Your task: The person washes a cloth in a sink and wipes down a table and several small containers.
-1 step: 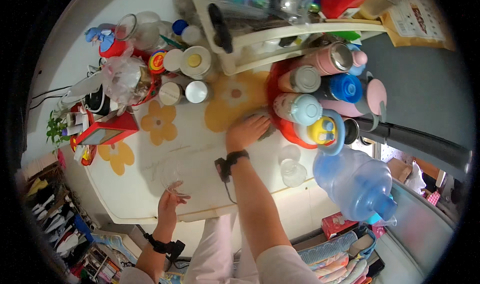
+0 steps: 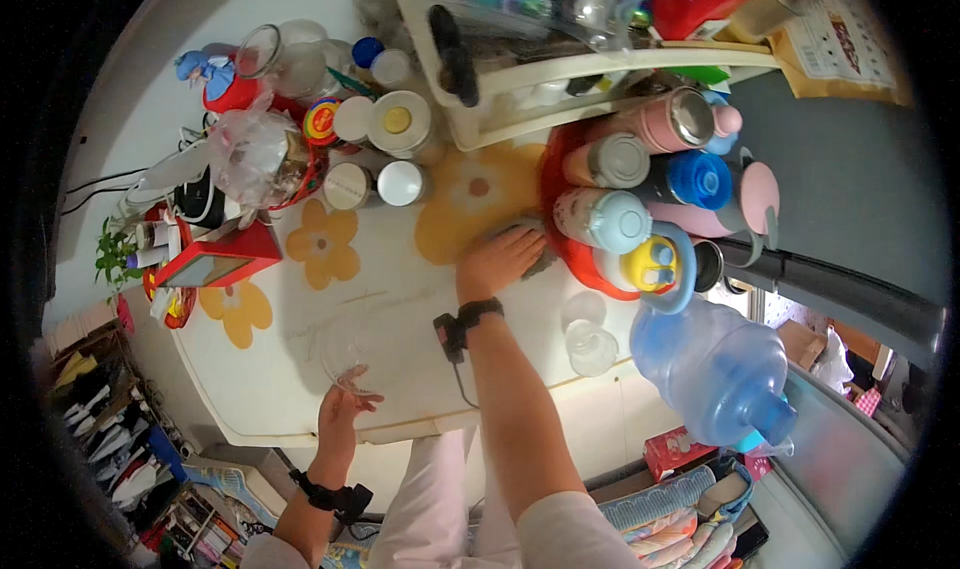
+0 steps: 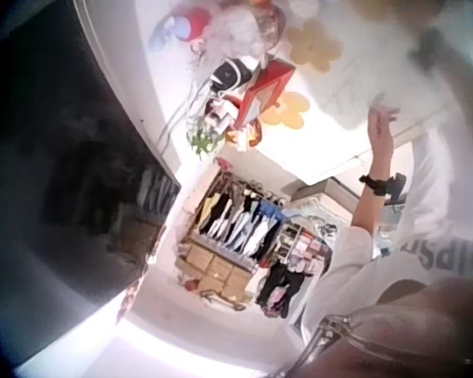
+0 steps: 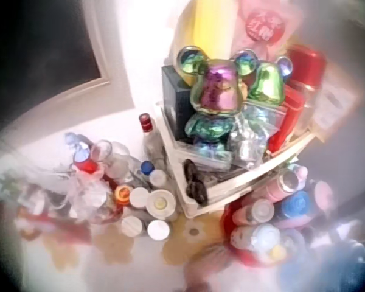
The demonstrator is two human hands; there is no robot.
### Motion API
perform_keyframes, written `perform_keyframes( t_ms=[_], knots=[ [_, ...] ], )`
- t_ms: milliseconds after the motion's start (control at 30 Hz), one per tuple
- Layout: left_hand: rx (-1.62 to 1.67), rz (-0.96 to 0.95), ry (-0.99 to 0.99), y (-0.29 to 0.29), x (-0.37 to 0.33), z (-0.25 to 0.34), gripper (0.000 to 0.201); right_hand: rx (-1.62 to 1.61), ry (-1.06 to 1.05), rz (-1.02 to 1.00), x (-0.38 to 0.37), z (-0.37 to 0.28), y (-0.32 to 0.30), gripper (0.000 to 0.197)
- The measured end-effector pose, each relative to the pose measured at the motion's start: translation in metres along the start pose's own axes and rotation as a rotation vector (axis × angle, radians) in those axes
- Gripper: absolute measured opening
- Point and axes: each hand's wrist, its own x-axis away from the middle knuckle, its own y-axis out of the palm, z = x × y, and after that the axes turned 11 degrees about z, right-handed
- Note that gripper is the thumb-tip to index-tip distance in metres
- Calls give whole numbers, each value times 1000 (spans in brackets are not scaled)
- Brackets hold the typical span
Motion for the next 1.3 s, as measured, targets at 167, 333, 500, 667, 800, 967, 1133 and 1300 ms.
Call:
perform_keyframes(
  t_ms=[167,333,500,667,800,967,1133,1300],
  knots=[
    [94,69,-38,3,16,2,43,-110,-204,-8,-20,-4,16,51],
    [191,77,-71,18,25,-12,49,-345,-393,93,-59,-23,27,51],
    [227,75,-89,25,32,-6,50,-411,-560,9,-76,-20,14,52],
    [197,60,-82,26,29,3,47,-333,-704,-162,-37,22,11,50],
    [191,87,-82,24,30,0,48,-580,-643,-368,-26,9,-9,51],
    [187,75,-76,31,29,1,54,-851,-525,-308,-55,-18,-1,51],
    [186,71,-82,34,32,1,53,-498,-722,-319,-61,-28,-1,51],
    [193,95,-75,35,33,8,49,-348,-794,-271,-57,-30,-2,49]
  ],
)
